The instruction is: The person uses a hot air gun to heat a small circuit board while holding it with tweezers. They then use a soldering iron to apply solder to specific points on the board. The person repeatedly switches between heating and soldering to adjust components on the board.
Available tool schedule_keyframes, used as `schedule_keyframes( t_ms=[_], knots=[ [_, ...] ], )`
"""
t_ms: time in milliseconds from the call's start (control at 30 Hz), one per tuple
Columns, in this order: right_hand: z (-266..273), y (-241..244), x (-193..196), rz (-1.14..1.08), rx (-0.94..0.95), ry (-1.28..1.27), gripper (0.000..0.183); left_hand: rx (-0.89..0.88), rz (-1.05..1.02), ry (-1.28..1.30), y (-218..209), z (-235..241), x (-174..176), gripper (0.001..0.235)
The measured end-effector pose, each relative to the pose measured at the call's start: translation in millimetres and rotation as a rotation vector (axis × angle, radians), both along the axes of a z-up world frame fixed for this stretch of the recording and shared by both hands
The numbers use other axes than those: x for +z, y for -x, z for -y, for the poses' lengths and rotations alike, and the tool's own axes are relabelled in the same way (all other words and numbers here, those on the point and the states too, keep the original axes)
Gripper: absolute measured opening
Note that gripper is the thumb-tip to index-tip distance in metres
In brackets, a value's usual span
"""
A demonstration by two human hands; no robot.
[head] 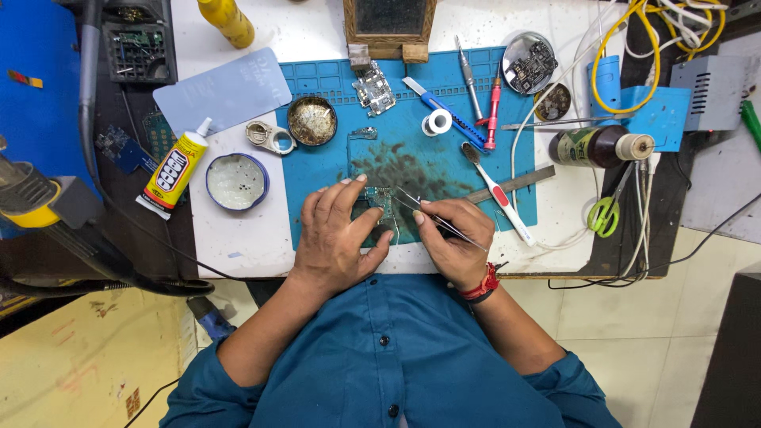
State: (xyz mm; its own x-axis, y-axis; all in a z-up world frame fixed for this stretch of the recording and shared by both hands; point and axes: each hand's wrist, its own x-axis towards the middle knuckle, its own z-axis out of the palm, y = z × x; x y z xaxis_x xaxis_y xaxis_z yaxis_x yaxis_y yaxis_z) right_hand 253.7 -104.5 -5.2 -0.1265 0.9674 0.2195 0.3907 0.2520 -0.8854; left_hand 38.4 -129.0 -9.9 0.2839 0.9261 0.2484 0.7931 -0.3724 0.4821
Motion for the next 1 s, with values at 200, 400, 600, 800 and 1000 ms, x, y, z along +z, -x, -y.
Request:
schedule_keyframes(
  t_ms=[200, 400, 600, 800, 1000],
  knots=[
    [0.4, 0.0, 0.4, -0.009, 0.008, 0.012, 0.016, 0.004, -0.012, 0.003, -1.0, 0.7, -1.8, 0.036],
    [0.3, 0.3, 1.4, -0.011, 0.011, 0.007, 0.017, 0.004, -0.024, -0.008, -0.9, 0.3, -1.8, 0.036],
    [0.8, -0.3, 1.0, -0.013, 0.001, 0.014, 0.017, 0.008, -0.017, -0.003, -0.8, 0.4, 0.1, 0.035],
    [0.3, 0.0, 0.9, -0.015, 0.019, -0.007, 0.018, 0.007, -0.019, -0.005, -1.6, 0.2, -1.0, 0.035],
    [-0.2, 0.9, 1.4, -0.004, 0.021, -0.027, 0.019, 0.007, -0.007, -0.002, -1.4, 0.1, -1.0, 0.034]
  ],
)
